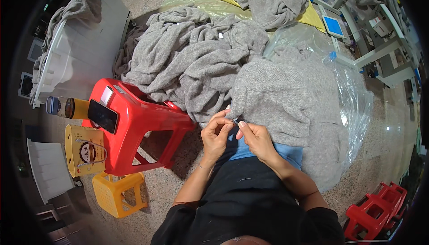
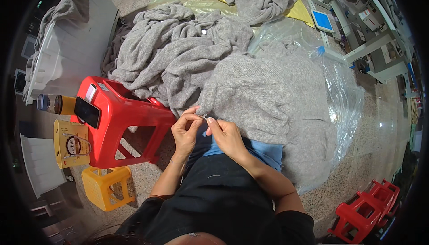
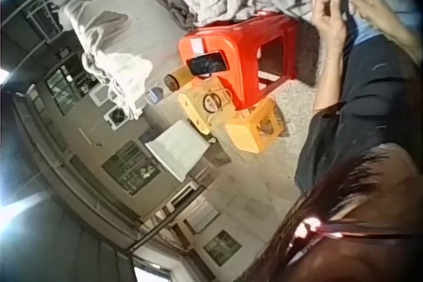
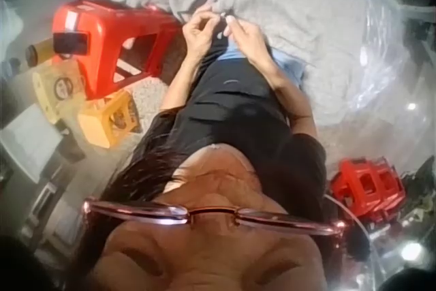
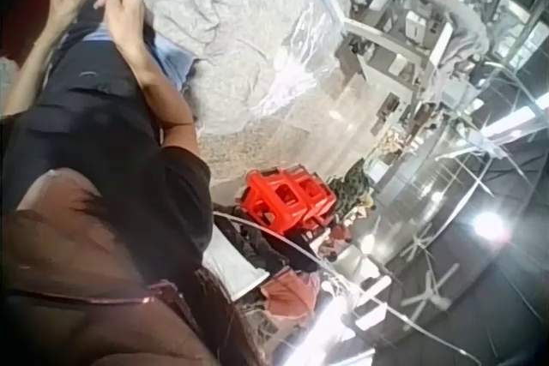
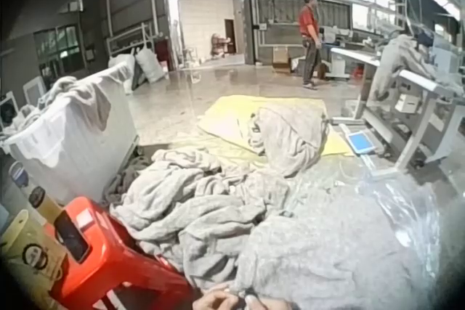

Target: Trimming loose threads and inspecting large pieces of grey fabric while sitting on a stool on a factory floor.

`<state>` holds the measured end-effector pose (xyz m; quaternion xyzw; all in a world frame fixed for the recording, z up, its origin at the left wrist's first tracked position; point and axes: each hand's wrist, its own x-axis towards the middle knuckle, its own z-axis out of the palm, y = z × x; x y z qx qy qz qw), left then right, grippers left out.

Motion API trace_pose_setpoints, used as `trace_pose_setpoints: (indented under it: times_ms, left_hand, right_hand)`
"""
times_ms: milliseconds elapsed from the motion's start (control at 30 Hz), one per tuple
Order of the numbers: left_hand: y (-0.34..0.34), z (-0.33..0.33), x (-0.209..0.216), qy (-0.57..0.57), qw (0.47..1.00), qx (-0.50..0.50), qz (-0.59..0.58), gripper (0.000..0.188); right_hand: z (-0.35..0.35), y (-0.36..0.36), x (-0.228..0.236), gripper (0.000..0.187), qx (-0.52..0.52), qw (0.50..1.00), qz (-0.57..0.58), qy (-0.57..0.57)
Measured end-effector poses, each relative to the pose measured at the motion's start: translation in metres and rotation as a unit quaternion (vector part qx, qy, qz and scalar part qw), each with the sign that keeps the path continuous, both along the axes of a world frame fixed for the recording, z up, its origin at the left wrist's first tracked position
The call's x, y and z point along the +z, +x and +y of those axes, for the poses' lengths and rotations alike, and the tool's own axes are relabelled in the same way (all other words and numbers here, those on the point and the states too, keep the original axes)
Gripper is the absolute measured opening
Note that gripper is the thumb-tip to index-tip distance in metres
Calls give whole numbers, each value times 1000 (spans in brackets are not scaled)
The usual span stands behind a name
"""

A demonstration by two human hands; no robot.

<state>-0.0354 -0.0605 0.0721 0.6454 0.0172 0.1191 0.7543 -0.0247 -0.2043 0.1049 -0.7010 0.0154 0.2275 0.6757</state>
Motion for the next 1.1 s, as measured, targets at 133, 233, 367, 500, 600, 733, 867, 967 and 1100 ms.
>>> trace_pose_setpoints:
  times_ms: [133,233,367,500,600,733,867,967,1100]
  left_hand:
    - [-2,0,2,-36,999,-9,24,2]
    - [-1,0,2,-65,997,-17,27,3]
    - [-2,0,0,-73,997,-20,29,2]
    - [-3,3,0,-77,996,-29,29,3]
    - [-3,2,-3,-43,999,-30,13,3]
    - [7,3,-1,-166,977,62,118,10]
    - [17,22,-12,-225,964,58,129,7]
    - [18,26,-9,-239,951,130,145,8]
    - [15,18,-20,65,971,214,88,15]
  right_hand:
    - [0,0,-2,43,-11,1000,22,4]
    - [-1,2,-2,43,-18,999,34,9]
    - [0,2,-6,42,-19,1000,18,6]
    - [1,1,-6,42,-22,1000,16,5]
    - [0,1,-9,42,-25,1000,9,9]
    - [-8,4,-6,43,-69,997,7,12]
    - [-30,18,-4,45,-139,989,35,46]
    - [-38,17,-4,46,-164,983,56,65]
    - [-41,12,-7,34,-178,984,-18,12]
